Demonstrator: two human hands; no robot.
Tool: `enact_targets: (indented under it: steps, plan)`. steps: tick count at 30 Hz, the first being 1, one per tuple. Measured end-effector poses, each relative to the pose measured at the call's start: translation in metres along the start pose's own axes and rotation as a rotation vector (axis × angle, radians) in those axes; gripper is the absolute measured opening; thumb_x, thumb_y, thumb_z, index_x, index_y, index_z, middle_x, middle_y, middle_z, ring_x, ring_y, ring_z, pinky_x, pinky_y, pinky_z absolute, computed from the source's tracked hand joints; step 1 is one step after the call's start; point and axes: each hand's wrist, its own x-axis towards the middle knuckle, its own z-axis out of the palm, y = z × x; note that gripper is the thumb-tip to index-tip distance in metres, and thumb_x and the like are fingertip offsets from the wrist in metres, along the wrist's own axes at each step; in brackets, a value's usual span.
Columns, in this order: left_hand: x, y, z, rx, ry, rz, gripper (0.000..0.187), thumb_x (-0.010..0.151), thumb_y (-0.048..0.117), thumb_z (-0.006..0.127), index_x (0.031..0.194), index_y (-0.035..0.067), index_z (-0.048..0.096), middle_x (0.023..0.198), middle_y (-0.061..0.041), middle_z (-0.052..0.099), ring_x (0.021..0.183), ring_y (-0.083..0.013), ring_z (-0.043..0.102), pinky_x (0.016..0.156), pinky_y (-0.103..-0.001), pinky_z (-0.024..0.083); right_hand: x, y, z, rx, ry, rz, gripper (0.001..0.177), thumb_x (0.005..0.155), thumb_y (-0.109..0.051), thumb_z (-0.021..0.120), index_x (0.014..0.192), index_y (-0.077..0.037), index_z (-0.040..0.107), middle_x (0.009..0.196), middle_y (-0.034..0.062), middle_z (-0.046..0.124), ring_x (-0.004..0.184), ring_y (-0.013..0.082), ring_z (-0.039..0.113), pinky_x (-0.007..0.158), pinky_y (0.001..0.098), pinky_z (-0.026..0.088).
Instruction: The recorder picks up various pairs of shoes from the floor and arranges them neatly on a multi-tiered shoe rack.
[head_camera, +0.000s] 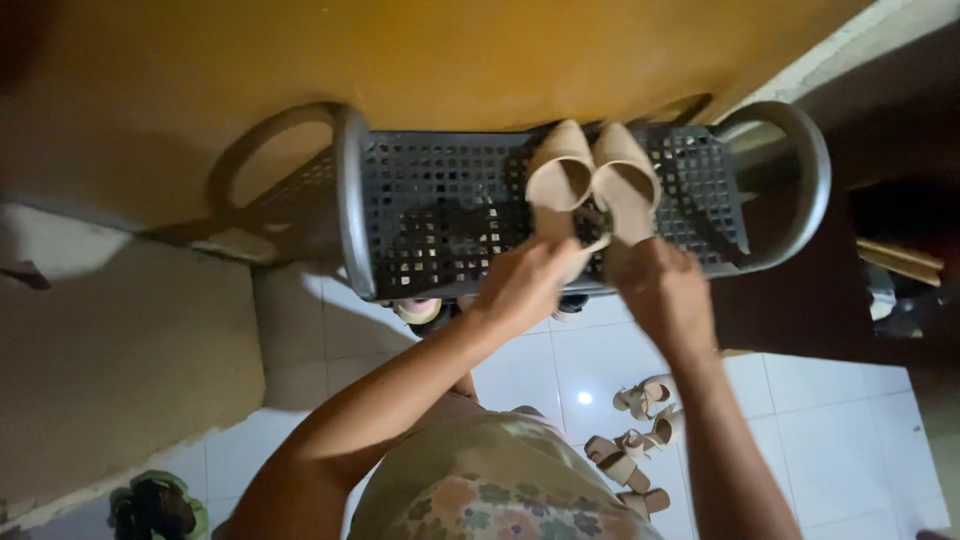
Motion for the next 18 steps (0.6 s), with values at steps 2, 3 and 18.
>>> enact_targets:
  steps: [2, 3, 18]
  plan:
    - [-0.02, 0.067, -0.11, -0.041, 0.012, -0.025, 0.042, 0.077, -0.02, 0.06, 0.108, 0.007, 0.051, 0.094, -0.025, 0.062, 0.086, -0.0496, 0.065, 0.065, -0.056, 0.054, -0.002, -0.018, 0.022, 0.044, -0.018, 0.016, 0.041, 0.066, -0.027, 0.083, 0.1, -0.017, 0.063, 0.086, 0.0064, 0.061, 0.082, 0.0345, 0.068, 0.065, 0.0479, 0.059]
    - [-0.034, 0.047, -0.098, -0.039, 0.019, -0.033, 0.042, 0.077, -0.02, 0.06, 0.108, 0.007, 0.051, 0.094, -0.025, 0.062, 0.086, -0.0496, 0.065, 0.065, -0.056, 0.054, 0.002, -0.033, 0.015, 0.046, -0.021, 0.007, 0.041, 0.066, -0.027, 0.083, 0.1, -0.017, 0.063, 0.086, 0.0064, 0.061, 0.082, 0.0345, 0.068, 0.065, 0.0479, 0.059]
    - [-0.122, 0.039, -0.139, 0.48, 0.162, -0.331, 0.036, 0.081, -0.003, 0.077, 0.115, 0.002, 0.064, 0.101, -0.021, 0.067, 0.098, -0.0357, 0.069, 0.08, -0.041, 0.058, 0.01, -0.164, -0.022, 0.353, -0.041, -0.186, 0.039, 0.075, -0.023, 0.087, 0.096, -0.007, 0.059, 0.088, 0.0099, 0.057, 0.088, 0.0381, 0.066, 0.072, 0.0434, 0.059]
